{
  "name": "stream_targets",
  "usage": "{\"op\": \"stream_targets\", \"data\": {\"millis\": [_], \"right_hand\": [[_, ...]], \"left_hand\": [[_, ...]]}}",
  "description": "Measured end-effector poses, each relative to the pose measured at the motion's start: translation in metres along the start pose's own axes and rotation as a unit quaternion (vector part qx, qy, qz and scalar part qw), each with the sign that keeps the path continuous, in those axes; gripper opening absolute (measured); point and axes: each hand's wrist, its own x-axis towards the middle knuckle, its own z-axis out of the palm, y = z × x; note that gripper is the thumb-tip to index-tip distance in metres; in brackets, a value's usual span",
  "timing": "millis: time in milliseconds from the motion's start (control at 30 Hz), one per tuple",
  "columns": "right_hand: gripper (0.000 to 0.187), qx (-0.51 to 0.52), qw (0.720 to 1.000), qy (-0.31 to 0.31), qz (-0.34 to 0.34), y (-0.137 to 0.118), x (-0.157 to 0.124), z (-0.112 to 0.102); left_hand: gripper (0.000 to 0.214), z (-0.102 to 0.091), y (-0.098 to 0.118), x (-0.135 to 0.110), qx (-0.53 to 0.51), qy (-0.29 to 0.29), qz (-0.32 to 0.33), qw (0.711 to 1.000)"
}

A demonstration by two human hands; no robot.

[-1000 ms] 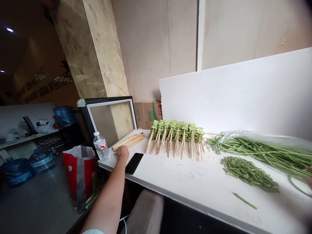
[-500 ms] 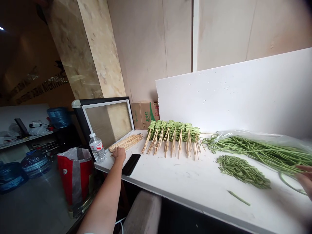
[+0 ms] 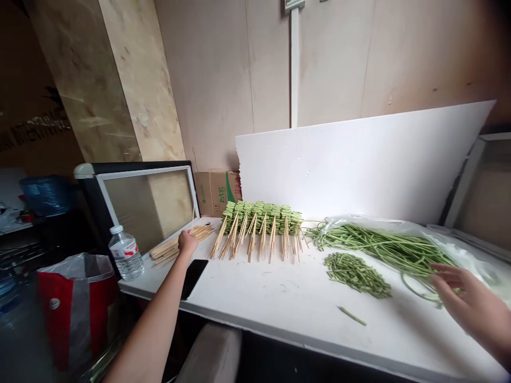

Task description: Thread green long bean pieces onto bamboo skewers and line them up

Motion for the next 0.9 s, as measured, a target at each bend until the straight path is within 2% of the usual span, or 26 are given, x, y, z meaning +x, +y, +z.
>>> {"op": "stream_targets", "data": {"millis": [33,100,233,333,400,500,600,733,800,900], "right_hand": [[0.038,0.042,0.998,-0.025,0.033,-0.008,-0.002,-0.005],[0.036,0.088,0.994,-0.029,0.059,-0.021,-0.006,-0.013],[0.036,0.148,0.986,-0.061,0.053,-0.032,-0.01,-0.017],[0.038,0.19,0.974,-0.113,0.047,-0.037,-0.011,-0.019],[0.048,0.218,0.962,-0.158,0.043,-0.047,-0.013,-0.023],[0.065,0.265,0.932,-0.247,0.021,-0.073,-0.022,-0.031],[0.066,0.296,0.909,-0.292,-0.017,-0.104,-0.035,-0.034],[0.06,0.337,0.877,-0.339,-0.045,-0.133,-0.052,-0.029],[0.06,0.343,0.874,-0.342,-0.041,-0.138,-0.057,-0.024],[0.062,0.343,0.88,-0.328,-0.032,-0.137,-0.058,-0.017]], "left_hand": [[0.029,0.002,0.017,-0.004,-0.03,0.007,0.017,0.999],[0.027,0.005,0.052,-0.018,-0.089,0.015,0.061,0.994],[0.03,0.009,0.123,-0.067,-0.186,-0.012,0.155,0.97],[0.031,0.01,0.167,-0.121,-0.244,-0.069,0.243,0.936],[0.031,0.008,0.189,-0.164,-0.325,-0.159,0.299,0.883],[0.033,0.004,0.209,-0.235,-0.339,-0.288,0.32,0.837],[0.035,0.003,0.22,-0.303,-0.32,-0.395,0.338,0.792],[0.031,0.014,0.226,-0.367,-0.338,-0.434,0.349,0.759],[0.031,0.022,0.229,-0.384,-0.35,-0.436,0.337,0.757],[0.028,0.027,0.233,-0.395,-0.352,-0.431,0.313,0.77]]}}
